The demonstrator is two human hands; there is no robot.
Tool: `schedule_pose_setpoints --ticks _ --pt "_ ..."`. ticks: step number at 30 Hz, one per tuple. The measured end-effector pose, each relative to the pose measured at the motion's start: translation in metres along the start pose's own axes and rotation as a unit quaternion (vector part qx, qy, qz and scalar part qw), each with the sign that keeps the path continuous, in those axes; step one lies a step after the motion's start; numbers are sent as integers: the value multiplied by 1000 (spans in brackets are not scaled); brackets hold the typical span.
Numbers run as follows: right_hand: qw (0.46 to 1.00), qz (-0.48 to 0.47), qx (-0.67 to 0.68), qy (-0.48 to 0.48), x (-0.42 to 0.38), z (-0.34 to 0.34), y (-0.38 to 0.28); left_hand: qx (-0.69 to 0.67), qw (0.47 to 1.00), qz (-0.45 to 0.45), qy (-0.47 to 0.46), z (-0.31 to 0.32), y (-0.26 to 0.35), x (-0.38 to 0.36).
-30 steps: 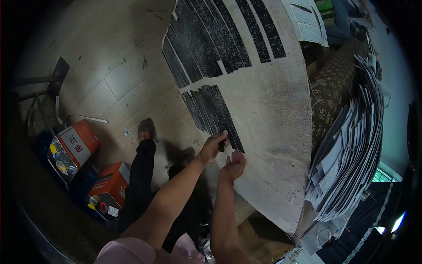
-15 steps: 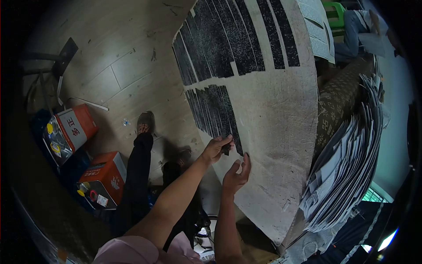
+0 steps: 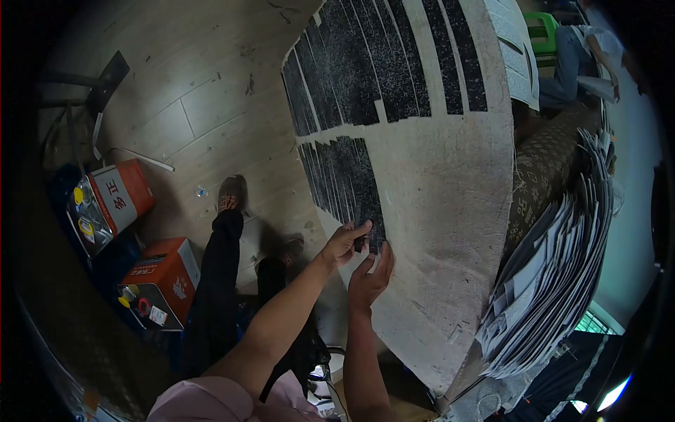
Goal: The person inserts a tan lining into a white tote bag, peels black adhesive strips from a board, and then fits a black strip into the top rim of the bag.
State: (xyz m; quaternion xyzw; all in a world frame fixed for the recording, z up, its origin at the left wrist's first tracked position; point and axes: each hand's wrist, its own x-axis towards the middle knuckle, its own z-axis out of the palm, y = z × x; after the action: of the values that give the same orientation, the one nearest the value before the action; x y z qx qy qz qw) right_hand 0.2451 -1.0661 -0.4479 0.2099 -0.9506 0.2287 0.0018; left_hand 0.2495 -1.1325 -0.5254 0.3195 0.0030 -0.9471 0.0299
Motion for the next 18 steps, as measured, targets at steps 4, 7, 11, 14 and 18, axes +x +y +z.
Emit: schedule_pose_setpoints --ticks 4,7,11,14,18 --pt "999 -10 -32 -16 5 -2 0 -40 997 -19 -62 -2 8 -6" --pt "999 37 -26 -6 12 -5 -4 -64 997 -26 -21 2 9 -7" --pt "989 71 15 -126 12 -21 -18 -20 998 -63 -23 -15 25 -16" --pt "998 -28 42 -35 26 -20 -1 39 988 -135 -59 -46 57 -26" --pt "996 -70 15 -52 32 -20 -4 65 974 -168 -134 -79 120 -76"
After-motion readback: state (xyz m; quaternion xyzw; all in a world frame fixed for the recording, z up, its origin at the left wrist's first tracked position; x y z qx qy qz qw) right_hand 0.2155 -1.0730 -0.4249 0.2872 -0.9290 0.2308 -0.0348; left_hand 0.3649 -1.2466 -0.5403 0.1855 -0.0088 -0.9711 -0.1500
